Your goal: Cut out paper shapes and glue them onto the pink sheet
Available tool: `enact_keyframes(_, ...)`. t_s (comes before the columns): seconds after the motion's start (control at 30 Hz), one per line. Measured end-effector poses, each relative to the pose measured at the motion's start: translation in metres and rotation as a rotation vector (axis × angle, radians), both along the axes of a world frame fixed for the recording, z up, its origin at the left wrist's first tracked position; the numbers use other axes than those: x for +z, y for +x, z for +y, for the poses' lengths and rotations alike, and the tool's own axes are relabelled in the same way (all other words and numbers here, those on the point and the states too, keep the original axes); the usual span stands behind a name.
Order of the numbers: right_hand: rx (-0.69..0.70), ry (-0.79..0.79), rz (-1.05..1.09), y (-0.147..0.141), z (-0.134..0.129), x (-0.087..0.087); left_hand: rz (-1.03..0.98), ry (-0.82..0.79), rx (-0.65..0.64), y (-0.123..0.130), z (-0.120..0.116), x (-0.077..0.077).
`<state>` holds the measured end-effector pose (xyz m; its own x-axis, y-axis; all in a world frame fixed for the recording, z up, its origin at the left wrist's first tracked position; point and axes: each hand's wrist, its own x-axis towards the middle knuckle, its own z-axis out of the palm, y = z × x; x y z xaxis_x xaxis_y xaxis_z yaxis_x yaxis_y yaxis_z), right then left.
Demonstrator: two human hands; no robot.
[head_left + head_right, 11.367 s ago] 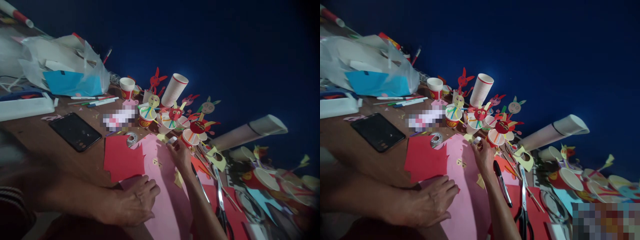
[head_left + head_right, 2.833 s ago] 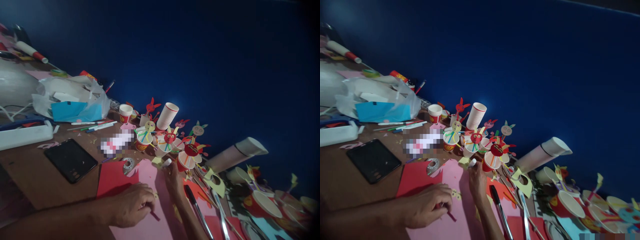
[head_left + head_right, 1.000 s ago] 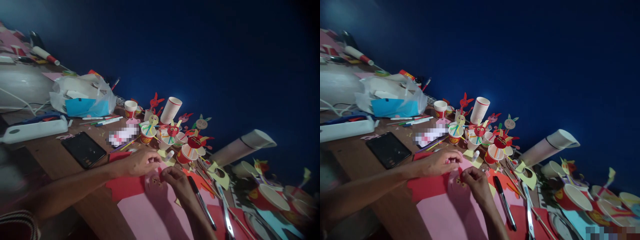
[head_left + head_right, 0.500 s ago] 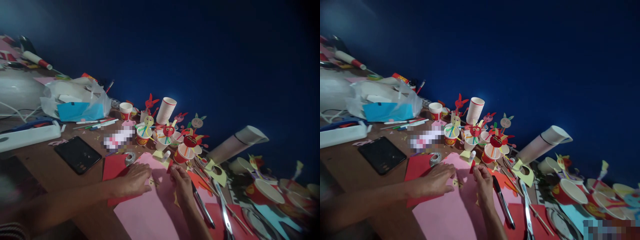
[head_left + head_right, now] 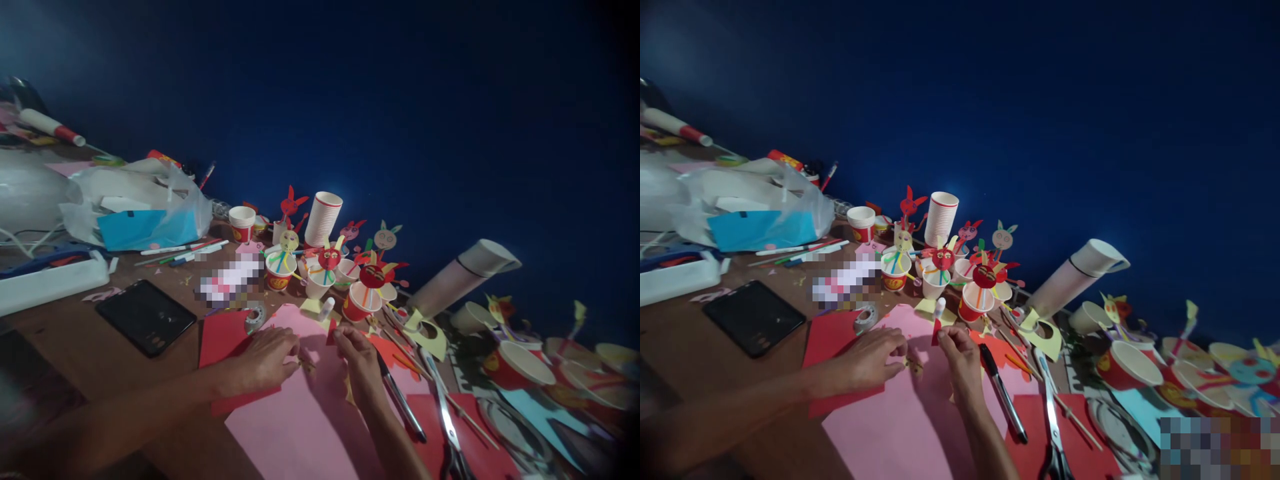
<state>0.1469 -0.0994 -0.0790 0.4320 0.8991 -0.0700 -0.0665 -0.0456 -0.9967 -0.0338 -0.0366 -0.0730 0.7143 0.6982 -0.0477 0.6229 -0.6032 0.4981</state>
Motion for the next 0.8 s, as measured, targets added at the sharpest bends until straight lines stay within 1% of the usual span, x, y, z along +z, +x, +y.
enact_keyframes(0.13, 0.021, -0.020, 0.010, -0.001, 0.000, -0.002, 0.036, 0.032, 0.006, 0.001, 0.008, -0.004)
enact_keyframes(0.3, 0.058, -0.048, 0.024, -0.002, 0.000, -0.006, 0.049, 0.046, 0.006, 0.004, 0.011, -0.008)
enact_keyframes(0.57, 0.066, -0.027, 0.032, -0.003, -0.002, 0.000, 0.027, 0.060, 0.013, 0.008, 0.012, -0.011)
enact_keyframes(0.67, 0.063, -0.008, 0.032, -0.003, -0.002, 0.001, 0.007, 0.054, 0.016, 0.010, 0.010, -0.009)
enact_keyframes(0.8, 0.063, 0.011, 0.055, -0.002, -0.001, 0.000, -0.064, 0.023, 0.020, 0.008, 0.009, 0.000)
